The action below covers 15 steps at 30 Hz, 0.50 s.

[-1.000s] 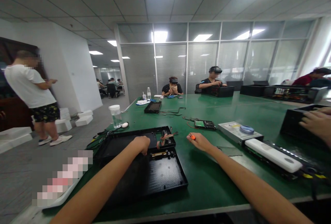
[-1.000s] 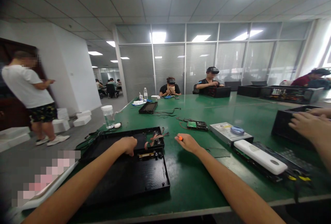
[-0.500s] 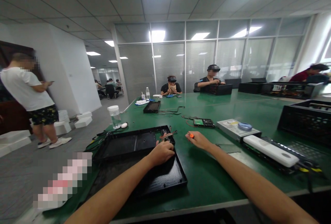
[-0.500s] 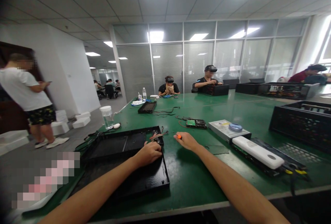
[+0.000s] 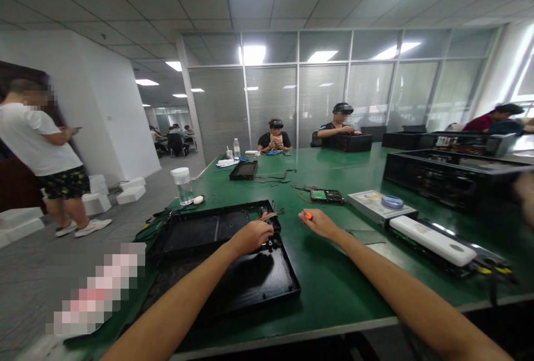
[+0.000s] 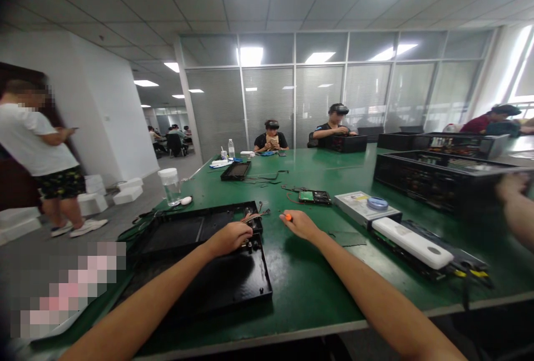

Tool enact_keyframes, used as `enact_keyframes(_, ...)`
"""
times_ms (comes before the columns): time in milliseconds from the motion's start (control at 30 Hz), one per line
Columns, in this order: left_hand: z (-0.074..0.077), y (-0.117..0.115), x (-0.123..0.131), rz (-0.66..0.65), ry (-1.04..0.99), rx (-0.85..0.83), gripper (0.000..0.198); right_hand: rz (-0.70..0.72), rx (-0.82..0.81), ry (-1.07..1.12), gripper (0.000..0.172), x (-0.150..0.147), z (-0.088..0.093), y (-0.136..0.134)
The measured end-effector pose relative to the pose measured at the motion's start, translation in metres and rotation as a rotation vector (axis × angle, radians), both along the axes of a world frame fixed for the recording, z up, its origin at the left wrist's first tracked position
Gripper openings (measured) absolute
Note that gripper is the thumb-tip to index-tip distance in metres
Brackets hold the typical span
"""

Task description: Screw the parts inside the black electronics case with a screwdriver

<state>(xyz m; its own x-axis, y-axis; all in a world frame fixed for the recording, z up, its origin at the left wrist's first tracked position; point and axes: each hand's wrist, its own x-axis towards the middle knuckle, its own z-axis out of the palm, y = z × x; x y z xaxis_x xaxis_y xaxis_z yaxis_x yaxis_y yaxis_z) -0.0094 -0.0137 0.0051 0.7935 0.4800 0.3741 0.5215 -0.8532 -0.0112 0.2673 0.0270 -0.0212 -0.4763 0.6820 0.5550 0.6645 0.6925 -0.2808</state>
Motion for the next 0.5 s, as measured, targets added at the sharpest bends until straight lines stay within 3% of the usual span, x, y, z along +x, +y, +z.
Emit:
enact_keyframes(267, -0.005, -0.020, 0.012, -0.107, 0.375, 0.148, 0.011, 0.002, -0.014, -0.005, 0.035, -0.002, 0.000, -0.001)
enact_keyframes(400, -0.011, -0.022, 0.016, -0.085, 0.327, 0.060, 0.012, 0.002, -0.018, -0.005, 0.036, -0.004, 0.001, -0.003)
enact_keyframes(500, -0.011, -0.017, 0.012, -0.152, 0.276, -0.010, 0.014, -0.001, -0.007, 0.001, 0.035, -0.004, 0.002, -0.004)
